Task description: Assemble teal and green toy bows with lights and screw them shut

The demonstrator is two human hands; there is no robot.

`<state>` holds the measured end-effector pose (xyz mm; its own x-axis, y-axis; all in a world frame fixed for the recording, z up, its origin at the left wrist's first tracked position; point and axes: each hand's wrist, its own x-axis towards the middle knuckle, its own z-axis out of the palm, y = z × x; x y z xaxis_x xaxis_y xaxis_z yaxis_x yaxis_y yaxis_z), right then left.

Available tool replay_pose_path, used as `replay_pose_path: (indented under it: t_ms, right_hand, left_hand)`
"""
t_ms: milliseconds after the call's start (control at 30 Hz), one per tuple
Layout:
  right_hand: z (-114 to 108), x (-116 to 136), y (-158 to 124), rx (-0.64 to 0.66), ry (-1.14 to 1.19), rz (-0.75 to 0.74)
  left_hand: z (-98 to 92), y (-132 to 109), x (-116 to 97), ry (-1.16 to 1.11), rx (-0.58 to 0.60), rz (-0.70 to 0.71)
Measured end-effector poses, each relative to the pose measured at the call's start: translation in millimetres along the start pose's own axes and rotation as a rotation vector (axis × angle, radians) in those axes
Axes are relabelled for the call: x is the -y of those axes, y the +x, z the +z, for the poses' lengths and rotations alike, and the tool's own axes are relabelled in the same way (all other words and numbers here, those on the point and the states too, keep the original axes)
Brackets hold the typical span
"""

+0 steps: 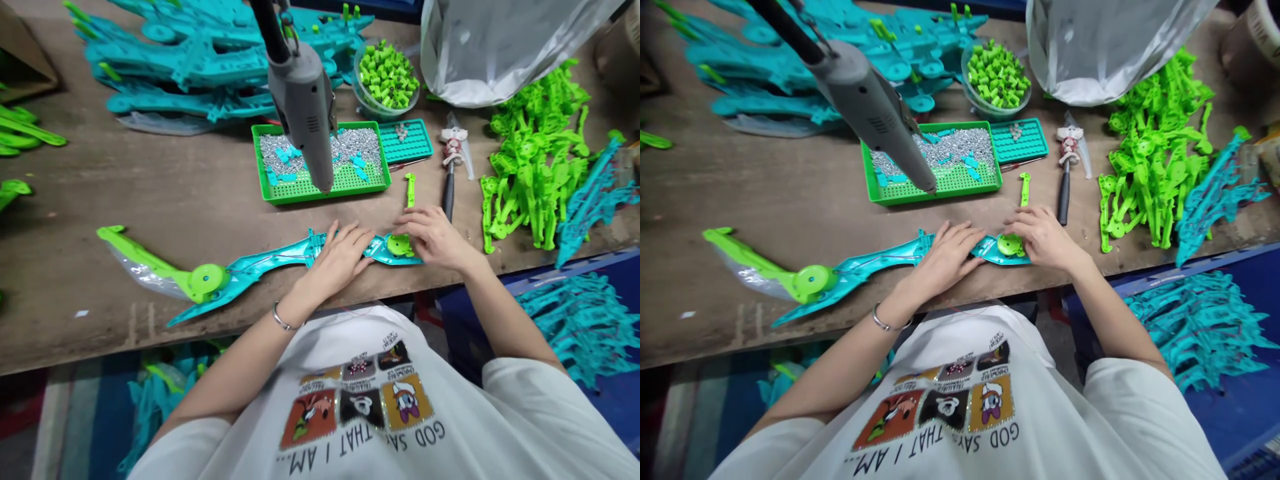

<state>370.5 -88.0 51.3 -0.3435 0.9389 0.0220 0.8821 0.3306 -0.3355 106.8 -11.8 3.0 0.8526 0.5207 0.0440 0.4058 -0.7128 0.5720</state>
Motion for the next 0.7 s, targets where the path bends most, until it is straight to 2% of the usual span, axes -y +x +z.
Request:
replay_pose_path:
  t_ms: [200, 433, 700]
  right_hand:
    - [10, -13, 1, -0.003, -0.090, -0.072]
    - [16, -12, 5, 0.001, -0.032, -0.232]
    - [23, -9, 15, 0.049, -0.191, -0.304]
  left_hand:
    - [-3.2, -8, 8, -0.022, 0.010, 0.026]
    - [-14.3, -18, 18, -0.012, 0.006, 0.018]
    - [-16.8, -20, 22, -0.021, -0.005, 0.030]
